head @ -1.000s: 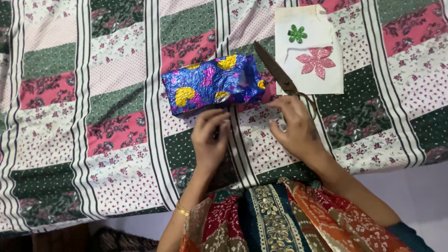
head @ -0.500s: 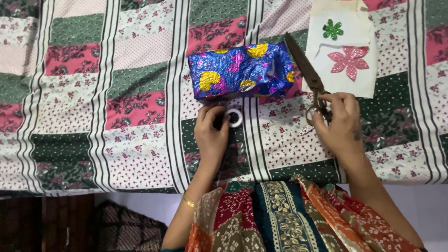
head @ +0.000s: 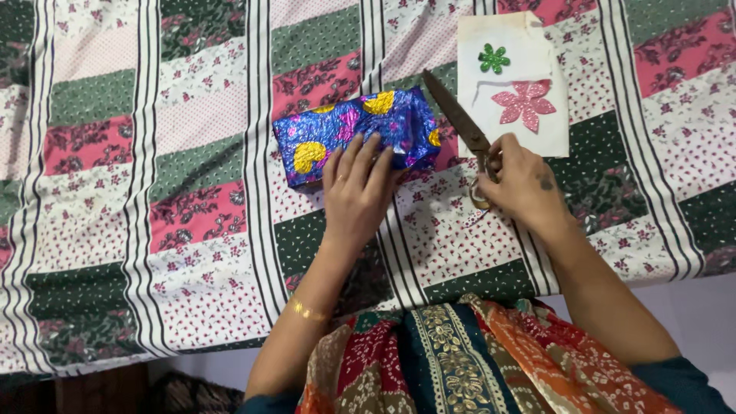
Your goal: The person decorates a small blue gift box by attaching a yellow heart-shaped embellishment and a white ribbon. They use scissors to cut the ribbon and tape to secure the decorations. The person adjusts the placement of the embellishments and trims excess ribbon.
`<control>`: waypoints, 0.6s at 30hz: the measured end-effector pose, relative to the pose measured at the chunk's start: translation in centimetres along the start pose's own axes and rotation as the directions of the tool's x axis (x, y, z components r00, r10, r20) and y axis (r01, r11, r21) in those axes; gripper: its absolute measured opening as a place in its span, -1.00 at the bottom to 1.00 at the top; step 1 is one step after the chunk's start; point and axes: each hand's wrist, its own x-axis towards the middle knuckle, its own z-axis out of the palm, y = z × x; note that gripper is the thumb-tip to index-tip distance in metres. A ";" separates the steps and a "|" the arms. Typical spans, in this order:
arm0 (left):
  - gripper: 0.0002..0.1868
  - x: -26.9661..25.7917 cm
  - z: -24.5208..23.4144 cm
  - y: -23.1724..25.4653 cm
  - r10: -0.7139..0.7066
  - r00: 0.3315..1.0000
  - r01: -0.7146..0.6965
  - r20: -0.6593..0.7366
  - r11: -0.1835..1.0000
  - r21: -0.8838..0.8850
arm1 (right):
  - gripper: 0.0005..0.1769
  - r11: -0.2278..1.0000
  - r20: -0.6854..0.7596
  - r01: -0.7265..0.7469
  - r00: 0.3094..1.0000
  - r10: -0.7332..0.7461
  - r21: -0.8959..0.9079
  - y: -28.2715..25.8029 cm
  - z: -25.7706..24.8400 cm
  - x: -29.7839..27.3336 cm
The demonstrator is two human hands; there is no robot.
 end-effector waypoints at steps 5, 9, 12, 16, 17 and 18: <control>-0.59 0.9 1.9 -0.2 0.114 0.987 -0.110 0.115 0.993 -0.036 | -0.55 0.992 0.120 -0.123 0.986 0.118 0.041 0.6 -0.8 0.8; -0.68 0.4 2.0 -1.1 0.190 0.973 -0.188 0.128 0.982 -0.028 | -0.62 0.977 0.229 -0.191 0.959 0.167 0.089 1.7 -0.7 2.0; -0.75 0.1 1.9 -1.6 0.192 0.977 -0.188 0.095 0.981 -0.043 | -0.74 0.730 0.417 -0.438 0.880 0.228 0.526 3.3 -1.2 3.3; -0.78 0.3 2.0 -1.7 0.209 0.976 -0.206 0.063 0.978 -0.043 | -0.66 0.213 0.584 -0.590 0.806 0.094 0.779 5.7 -1.7 0.7; -0.78 0.4 2.1 -1.7 0.203 0.978 -0.201 0.054 0.979 -0.042 | -0.54 0.205 0.584 -0.582 0.810 0.060 0.787 6.0 -1.2 -1.3; -0.79 0.5 2.1 -1.6 0.196 0.979 -0.194 0.048 0.980 -0.045 | -0.56 0.089 0.521 -0.514 0.847 -0.100 0.853 6.0 -0.2 -3.6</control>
